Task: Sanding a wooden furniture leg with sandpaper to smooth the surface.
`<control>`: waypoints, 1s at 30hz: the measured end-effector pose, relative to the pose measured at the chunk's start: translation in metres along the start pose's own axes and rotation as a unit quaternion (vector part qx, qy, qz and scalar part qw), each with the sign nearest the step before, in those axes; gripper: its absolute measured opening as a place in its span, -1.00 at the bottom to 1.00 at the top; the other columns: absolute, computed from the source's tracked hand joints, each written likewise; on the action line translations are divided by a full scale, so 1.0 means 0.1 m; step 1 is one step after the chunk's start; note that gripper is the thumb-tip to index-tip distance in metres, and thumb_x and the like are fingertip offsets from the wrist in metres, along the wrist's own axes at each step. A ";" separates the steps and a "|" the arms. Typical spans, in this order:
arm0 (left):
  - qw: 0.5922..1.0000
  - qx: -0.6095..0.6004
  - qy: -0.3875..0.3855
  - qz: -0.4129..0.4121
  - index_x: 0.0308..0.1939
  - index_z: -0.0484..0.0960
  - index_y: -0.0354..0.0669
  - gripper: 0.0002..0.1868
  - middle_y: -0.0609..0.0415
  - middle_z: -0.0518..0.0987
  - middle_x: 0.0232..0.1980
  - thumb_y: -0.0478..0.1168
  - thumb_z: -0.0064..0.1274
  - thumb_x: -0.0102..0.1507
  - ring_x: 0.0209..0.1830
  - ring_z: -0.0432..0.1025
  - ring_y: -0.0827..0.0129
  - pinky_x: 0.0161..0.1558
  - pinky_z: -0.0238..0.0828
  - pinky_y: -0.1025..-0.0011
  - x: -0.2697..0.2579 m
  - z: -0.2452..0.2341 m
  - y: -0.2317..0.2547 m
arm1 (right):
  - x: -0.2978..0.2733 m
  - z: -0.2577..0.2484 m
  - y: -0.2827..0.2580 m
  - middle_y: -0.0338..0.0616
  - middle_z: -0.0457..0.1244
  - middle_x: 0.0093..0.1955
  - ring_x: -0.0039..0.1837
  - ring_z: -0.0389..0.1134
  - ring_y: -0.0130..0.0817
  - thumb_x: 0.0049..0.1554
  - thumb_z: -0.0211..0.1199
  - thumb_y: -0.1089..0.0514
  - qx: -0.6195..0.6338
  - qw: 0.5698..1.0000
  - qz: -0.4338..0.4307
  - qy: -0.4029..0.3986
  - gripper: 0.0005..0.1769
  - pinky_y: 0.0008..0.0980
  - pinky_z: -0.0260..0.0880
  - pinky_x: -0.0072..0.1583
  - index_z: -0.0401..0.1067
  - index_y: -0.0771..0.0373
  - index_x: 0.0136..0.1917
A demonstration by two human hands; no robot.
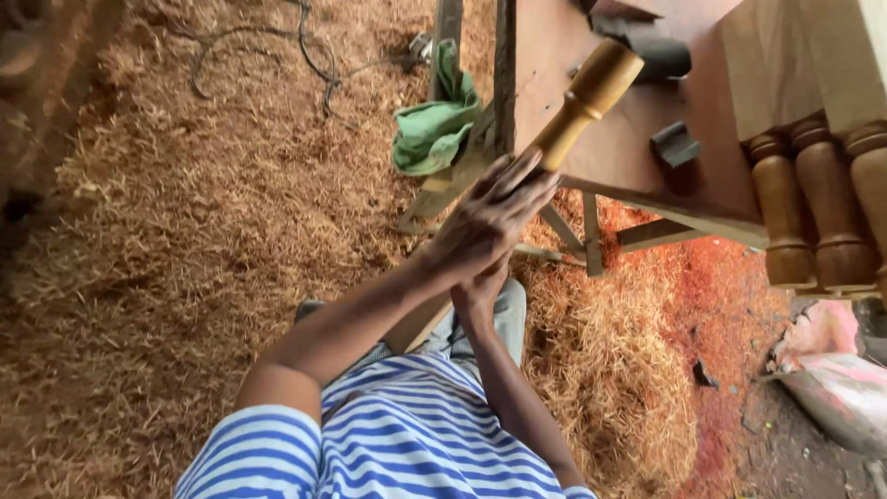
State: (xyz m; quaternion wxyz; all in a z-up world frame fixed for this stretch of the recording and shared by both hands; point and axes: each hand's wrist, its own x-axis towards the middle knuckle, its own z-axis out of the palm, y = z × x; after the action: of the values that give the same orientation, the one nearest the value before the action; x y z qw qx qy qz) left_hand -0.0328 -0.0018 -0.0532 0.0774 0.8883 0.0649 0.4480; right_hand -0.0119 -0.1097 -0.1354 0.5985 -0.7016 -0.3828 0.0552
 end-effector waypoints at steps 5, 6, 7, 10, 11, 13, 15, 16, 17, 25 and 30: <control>1.000 -0.008 -0.013 0.001 0.48 0.38 0.01 -0.46 0.15 0.20 0.61 -0.39 0.00 0.41 0.67 0.00 0.21 0.66 -0.08 0.04 0.36 0.01 -0.12 | 0.07 0.05 -0.46 0.17 0.17 0.46 0.37 0.28 -0.08 0.03 0.42 0.04 0.017 0.999 0.035 -0.010 0.14 -0.21 0.37 0.31 -0.20 0.33 0.63; 1.000 -0.015 -0.002 0.003 0.50 0.36 0.02 -0.46 0.16 0.18 0.62 -0.38 -0.01 0.44 0.68 -0.02 0.22 0.66 -0.08 0.06 0.39 0.03 -0.13 | 0.07 0.05 -0.46 0.19 0.11 0.58 0.55 0.18 -0.04 0.08 0.44 0.08 -0.034 0.999 -0.031 0.003 0.06 -0.15 0.25 0.45 -0.08 0.38 0.64; 1.000 -0.020 -0.006 0.002 0.50 0.36 0.02 -0.46 0.16 0.18 0.62 -0.38 -0.01 0.44 0.68 -0.02 0.22 0.66 -0.08 0.06 0.40 0.05 -0.14 | 0.07 0.06 -0.47 0.19 0.11 0.58 0.55 0.18 -0.04 0.08 0.44 0.08 -0.036 0.999 -0.025 0.005 0.06 -0.15 0.25 0.45 -0.08 0.38 0.64; 0.999 -0.044 0.011 0.005 0.53 0.33 0.03 -0.47 0.19 0.13 0.65 -0.35 -0.04 0.48 0.70 -0.06 0.25 0.67 -0.09 0.09 0.43 0.11 -0.17 | 0.08 0.09 -0.54 0.19 0.14 0.57 0.56 0.19 -0.01 0.08 0.48 0.09 -0.040 0.999 -0.012 0.026 0.04 -0.09 0.21 0.49 -0.03 0.34 0.63; 0.998 -0.054 0.023 0.006 0.55 0.31 0.03 -0.48 0.20 0.11 0.66 -0.34 -0.05 0.50 0.71 -0.09 0.26 0.67 -0.09 0.11 0.45 0.13 -0.17 | 0.10 0.09 -0.58 0.16 0.12 0.53 0.52 0.20 -0.04 0.03 0.48 0.06 -0.002 0.999 0.032 0.026 0.04 -0.13 0.32 0.39 -0.03 0.34 0.59; 0.997 -0.066 0.034 0.004 0.57 0.29 0.04 -0.48 0.22 0.08 0.67 -0.32 -0.06 0.53 0.72 -0.11 0.27 0.67 -0.09 0.12 0.46 0.17 -0.16 | 0.09 0.08 -0.60 0.13 0.10 0.50 0.48 0.21 -0.07 -0.02 0.47 0.03 0.033 0.996 0.078 0.026 0.05 -0.18 0.42 0.29 -0.04 0.34 0.54; 0.995 -0.075 0.061 0.004 0.60 0.25 0.06 -0.49 0.24 0.04 0.69 -0.30 -0.09 0.57 0.74 -0.15 0.30 0.68 -0.09 0.15 0.46 0.20 -0.15 | 0.09 0.07 -0.55 0.13 0.15 0.48 0.48 0.23 -0.07 0.01 0.48 0.04 0.000 0.996 0.085 0.010 0.03 -0.19 0.29 0.42 -0.04 0.34 0.55; 0.995 -0.073 0.061 0.003 0.60 0.25 0.06 -0.49 0.24 0.04 0.69 -0.30 -0.09 0.57 0.74 -0.15 0.30 0.68 -0.09 0.15 0.47 0.19 -0.16 | 0.08 0.07 -0.50 0.13 0.15 0.48 0.48 0.23 -0.07 0.01 0.48 0.04 0.001 0.996 0.084 0.009 0.03 -0.19 0.29 0.42 -0.04 0.34 0.55; 0.995 -0.074 0.072 0.005 0.61 0.24 0.06 -0.50 0.25 0.02 0.70 -0.29 -0.10 0.59 0.74 -0.17 0.31 0.69 -0.09 0.16 0.47 0.18 -0.17 | 0.08 0.06 -0.46 0.15 0.15 0.49 0.50 0.21 -0.05 0.02 0.48 0.07 -0.024 0.998 0.057 0.015 0.01 -0.18 0.26 0.45 -0.02 0.35 0.55; 0.995 -0.070 0.070 0.006 0.59 0.26 0.00 -0.50 0.21 0.05 0.69 -0.29 -0.09 0.57 0.73 -0.15 0.27 0.66 -0.05 0.14 0.50 0.03 -0.12 | 0.10 0.04 -0.50 0.09 0.13 0.52 0.54 0.17 -0.07 0.04 0.45 0.13 -0.008 1.000 0.000 0.010 -0.02 -0.24 0.18 0.51 -0.01 0.34 0.56; 0.996 -0.054 0.065 0.011 0.57 0.29 -0.06 -0.51 0.16 0.08 0.67 -0.30 -0.08 0.54 0.72 -0.12 0.23 0.64 -0.02 0.11 0.56 -0.04 -0.14 | 0.10 0.06 -0.51 0.11 0.18 0.50 0.44 0.27 -0.19 0.04 0.41 0.22 0.010 0.999 0.042 0.020 0.01 -0.38 0.30 0.34 -0.07 0.34 0.60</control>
State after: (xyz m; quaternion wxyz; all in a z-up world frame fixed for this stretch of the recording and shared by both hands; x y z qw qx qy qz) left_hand -0.0035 0.0229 -0.0100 0.1159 0.8527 0.0360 0.5082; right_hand -0.0325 -0.0996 -0.0884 0.6102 -0.7121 -0.3401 0.0703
